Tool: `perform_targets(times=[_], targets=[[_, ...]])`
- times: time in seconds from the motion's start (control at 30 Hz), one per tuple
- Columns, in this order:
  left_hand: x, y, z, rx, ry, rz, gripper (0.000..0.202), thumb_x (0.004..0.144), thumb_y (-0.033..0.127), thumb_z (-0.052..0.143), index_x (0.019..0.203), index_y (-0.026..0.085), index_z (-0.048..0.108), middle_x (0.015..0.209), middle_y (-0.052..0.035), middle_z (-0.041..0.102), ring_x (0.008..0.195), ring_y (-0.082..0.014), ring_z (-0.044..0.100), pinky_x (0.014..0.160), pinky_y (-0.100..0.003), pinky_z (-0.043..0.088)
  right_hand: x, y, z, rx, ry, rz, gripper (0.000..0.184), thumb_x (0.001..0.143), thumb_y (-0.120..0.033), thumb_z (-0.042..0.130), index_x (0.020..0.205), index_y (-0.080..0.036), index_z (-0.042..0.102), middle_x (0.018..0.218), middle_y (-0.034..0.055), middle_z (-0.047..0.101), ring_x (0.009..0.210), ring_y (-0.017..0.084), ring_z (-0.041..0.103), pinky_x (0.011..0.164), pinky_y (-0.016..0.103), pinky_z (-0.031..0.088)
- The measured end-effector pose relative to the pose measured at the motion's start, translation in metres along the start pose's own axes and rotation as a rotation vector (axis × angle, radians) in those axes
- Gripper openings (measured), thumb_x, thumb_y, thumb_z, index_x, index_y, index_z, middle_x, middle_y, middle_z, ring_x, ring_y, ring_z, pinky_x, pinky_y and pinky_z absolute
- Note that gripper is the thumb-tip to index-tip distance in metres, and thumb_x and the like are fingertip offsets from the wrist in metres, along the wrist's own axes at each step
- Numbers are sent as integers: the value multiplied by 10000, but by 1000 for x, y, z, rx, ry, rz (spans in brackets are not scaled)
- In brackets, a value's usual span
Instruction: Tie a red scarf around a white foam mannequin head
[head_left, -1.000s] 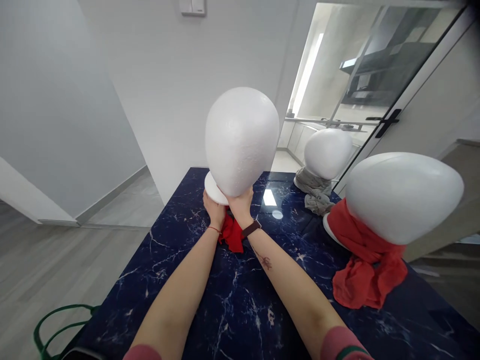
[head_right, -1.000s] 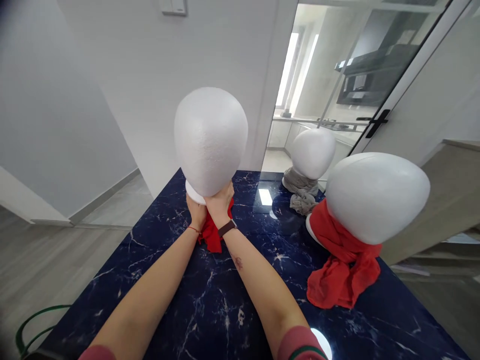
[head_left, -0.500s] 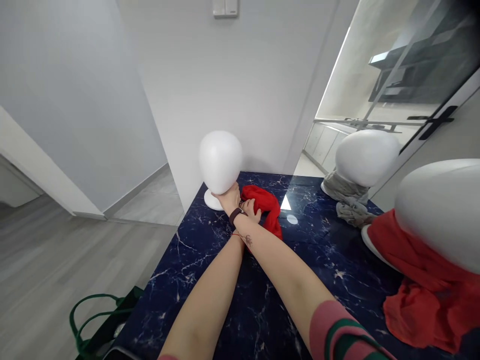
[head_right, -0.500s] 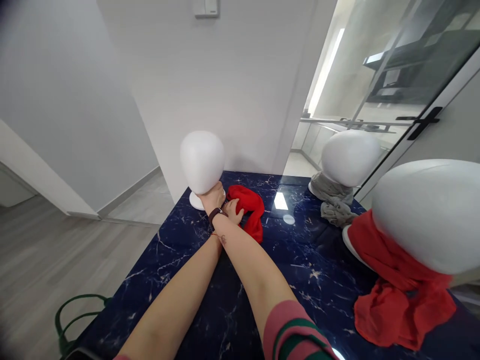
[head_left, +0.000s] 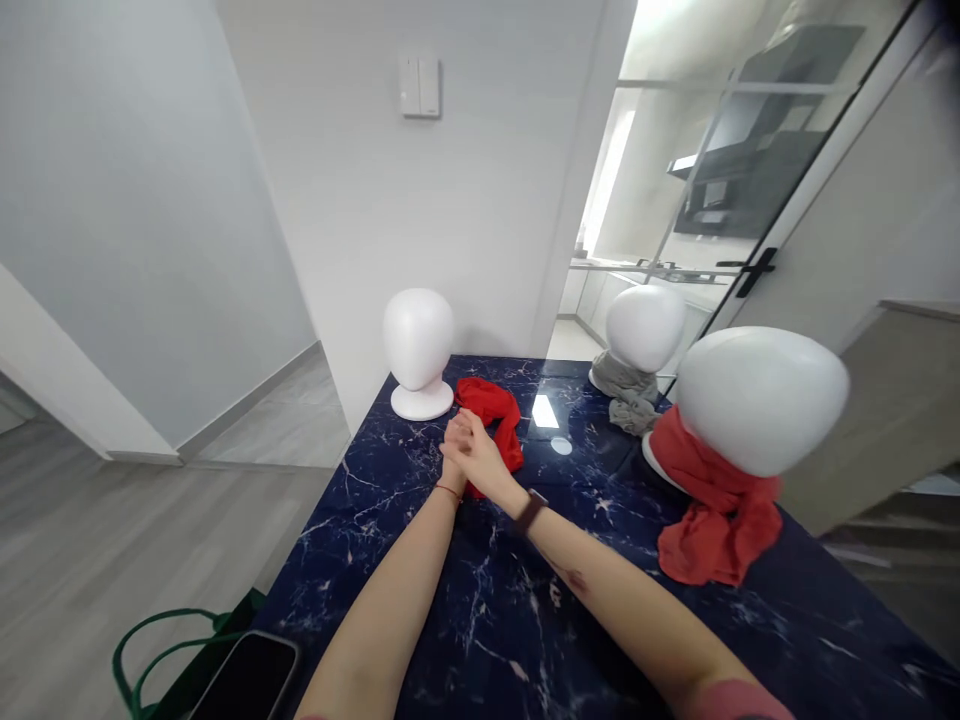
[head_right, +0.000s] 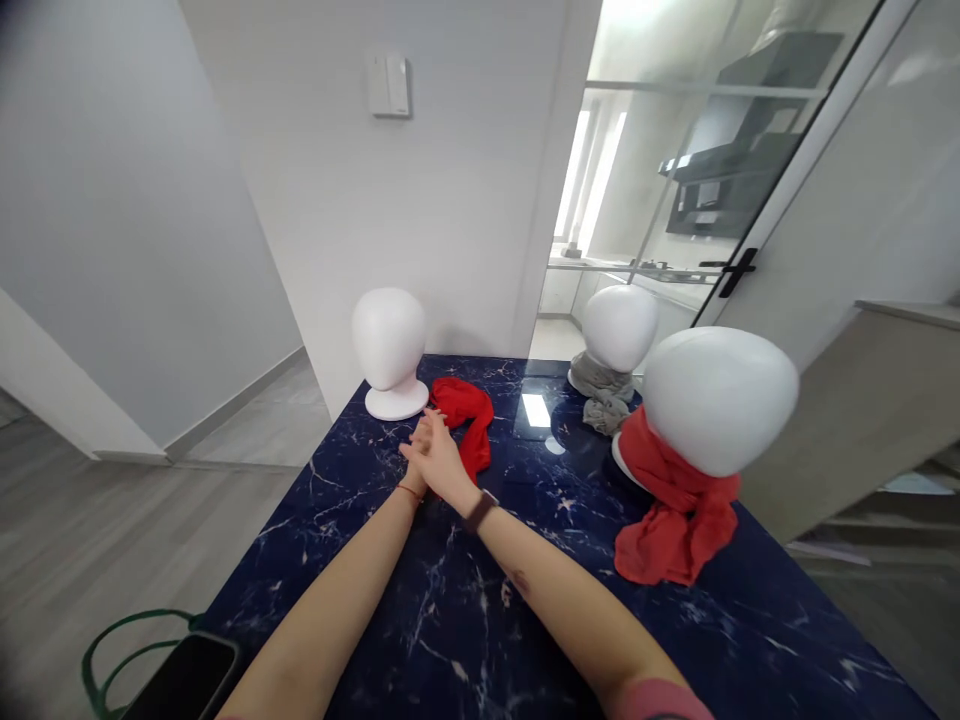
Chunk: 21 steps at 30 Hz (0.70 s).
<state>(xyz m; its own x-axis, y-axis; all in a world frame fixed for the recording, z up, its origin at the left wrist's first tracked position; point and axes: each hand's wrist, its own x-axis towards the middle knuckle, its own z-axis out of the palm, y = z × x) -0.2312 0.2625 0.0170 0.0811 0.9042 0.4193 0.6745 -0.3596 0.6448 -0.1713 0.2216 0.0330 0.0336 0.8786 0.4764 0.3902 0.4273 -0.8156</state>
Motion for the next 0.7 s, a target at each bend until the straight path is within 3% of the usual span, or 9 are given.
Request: perform_targets(times=[0.07,0.17,0.3,0.4,0.5,0.6,0.7], targets=[[-19,4,-10,8,84,1,404,851,211,279,1006,124,642,1011,-128,646,1029,-183,589,939,-312,451,-37,-2,-40,97,-128,78,490,766,-302,604,1221,-216,444,1153,80,580,827,151,636,742,308,532],[-43,5,-26,27,173,-65,351,861,165,293,979,171,623,1029,-98,650,1001,-176,591,915,-330,457,-98,3,-98,69,-235,201,292,768,-321,595,1021,-178,571,919,47,648,752,151,632,718,300,516],[-72,8,-37,90,159,-167,291,836,160,329,852,189,618,915,-87,649,883,-197,616,824,-327,465,-158,5,-144,5,-262,187,177,807,-321,549,895,-189,627,805,24,653,749,162,614,733,294,487],[-91,16,-37,158,86,-186,218,807,183,398,784,185,615,857,-96,642,847,-225,618,782,-346,457,-175,-1,-151,-6,-172,186,168,814,-324,534,864,-201,638,795,17,650,727,162,600,705,281,473],[-104,25,-35,211,58,-189,244,802,223,443,985,159,591,980,-125,632,941,-250,599,811,-368,442,-177,-6,-147,11,-161,198,160,805,-312,539,819,-192,643,747,13,646,691,161,595,665,269,461],[-109,30,-32,322,37,-184,473,795,297,492,1234,127,449,1130,-172,579,1069,-290,538,864,-406,414,-176,-9,-141,-25,-200,159,127,793,-265,547,807,-190,649,723,10,646,675,157,598,659,260,453],[-104,29,-24,469,-32,-110,483,807,344,485,1247,150,441,1175,-169,547,1106,-309,488,885,-438,389,-175,-9,-138,-150,-216,97,100,782,-217,558,788,-201,656,724,4,642,648,141,581,641,242,432]])
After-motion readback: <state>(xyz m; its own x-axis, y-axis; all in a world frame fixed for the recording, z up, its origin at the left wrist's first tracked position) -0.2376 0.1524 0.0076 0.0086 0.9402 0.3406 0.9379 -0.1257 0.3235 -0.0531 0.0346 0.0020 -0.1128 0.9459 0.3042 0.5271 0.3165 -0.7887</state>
